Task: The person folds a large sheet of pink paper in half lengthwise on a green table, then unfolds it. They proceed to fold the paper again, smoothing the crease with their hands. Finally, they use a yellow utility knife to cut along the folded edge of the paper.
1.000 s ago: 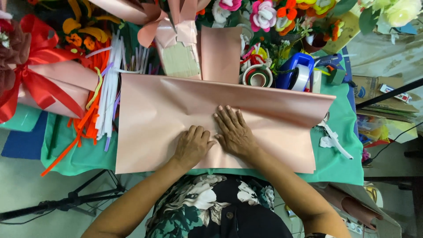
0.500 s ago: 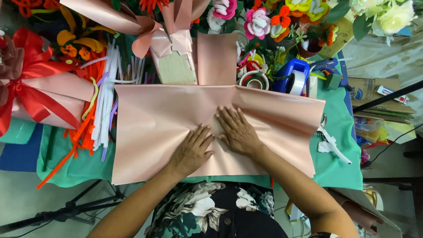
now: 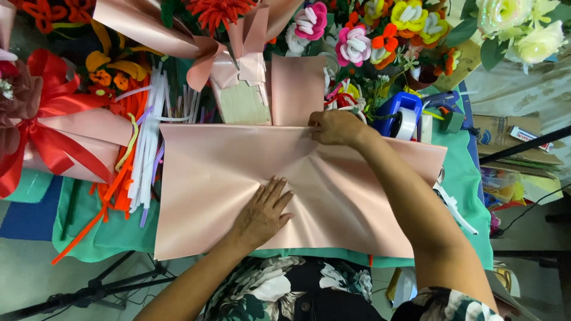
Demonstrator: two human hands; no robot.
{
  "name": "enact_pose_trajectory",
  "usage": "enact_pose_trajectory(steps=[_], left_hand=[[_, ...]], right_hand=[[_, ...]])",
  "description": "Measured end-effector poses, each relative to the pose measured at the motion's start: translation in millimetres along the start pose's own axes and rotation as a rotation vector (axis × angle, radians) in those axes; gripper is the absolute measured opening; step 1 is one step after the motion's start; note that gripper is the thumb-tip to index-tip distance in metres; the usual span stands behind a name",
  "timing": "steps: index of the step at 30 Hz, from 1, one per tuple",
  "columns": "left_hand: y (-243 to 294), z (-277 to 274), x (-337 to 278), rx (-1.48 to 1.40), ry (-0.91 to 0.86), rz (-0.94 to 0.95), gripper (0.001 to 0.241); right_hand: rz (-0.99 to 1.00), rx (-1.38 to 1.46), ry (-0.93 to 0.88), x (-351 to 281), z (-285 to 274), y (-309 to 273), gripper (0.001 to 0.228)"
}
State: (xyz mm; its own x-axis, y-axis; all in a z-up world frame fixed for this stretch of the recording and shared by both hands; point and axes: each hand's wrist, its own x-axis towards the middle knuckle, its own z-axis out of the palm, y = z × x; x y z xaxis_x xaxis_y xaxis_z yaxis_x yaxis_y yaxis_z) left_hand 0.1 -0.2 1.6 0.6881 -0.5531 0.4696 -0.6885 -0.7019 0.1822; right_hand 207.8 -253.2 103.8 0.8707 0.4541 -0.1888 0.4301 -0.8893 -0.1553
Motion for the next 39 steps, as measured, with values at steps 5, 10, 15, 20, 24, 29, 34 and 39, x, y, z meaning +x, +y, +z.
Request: enact_pose_trajectory(steps=[5, 10, 15, 20, 24, 29, 34, 39], left_hand=[[-2.0, 0.6, 1.4, 0.015, 0.038, 0.012, 0.05], [-2.6, -2.9, 2.7, 0.021, 0.045, 0.015, 0.051], [-3.9, -4.3, 2.9, 0.006, 0.061, 0.04, 0.046], [-7.5, -5.1, 1.6, -0.006, 0.056, 0.039, 0.041], [-7.0, -8.0, 1.6, -0.021, 0.043, 0.042, 0.039], [-2.1, -21.1, 6.0, -0.096, -0.004, 0.014, 0.04], [-6.7, -21.1, 25.1, -0.118, 0.009, -0.021, 0.042], [-30.6, -46.8, 108.2, 0.098, 0.209, -0.024, 0.031]], right_hand=[[0.034, 0.06, -0.268, 16.6, -26.6, -3.0, 0.042], [-0.037, 0.07, -0.286, 14.9, -44.0, -10.2, 0.037], [-0.058, 0.18, -0.276, 10.1, -43.4, -8.1, 0.034], [-0.017, 0.207, -0.257, -0.7, -51.4, -19.7, 0.029], [-0.053, 0.24, -0.248, -7.6, -54.4, -23.2, 0.029], [-0.12, 0.214, -0.242, -7.2, -52.4, -20.0, 0.021], [-0.185, 0.209, -0.255, -7.0, -48.7, -14.7, 0.034], [-0.162, 0.169, -0.179, -5.7, -40.1, -9.6, 0.024]])
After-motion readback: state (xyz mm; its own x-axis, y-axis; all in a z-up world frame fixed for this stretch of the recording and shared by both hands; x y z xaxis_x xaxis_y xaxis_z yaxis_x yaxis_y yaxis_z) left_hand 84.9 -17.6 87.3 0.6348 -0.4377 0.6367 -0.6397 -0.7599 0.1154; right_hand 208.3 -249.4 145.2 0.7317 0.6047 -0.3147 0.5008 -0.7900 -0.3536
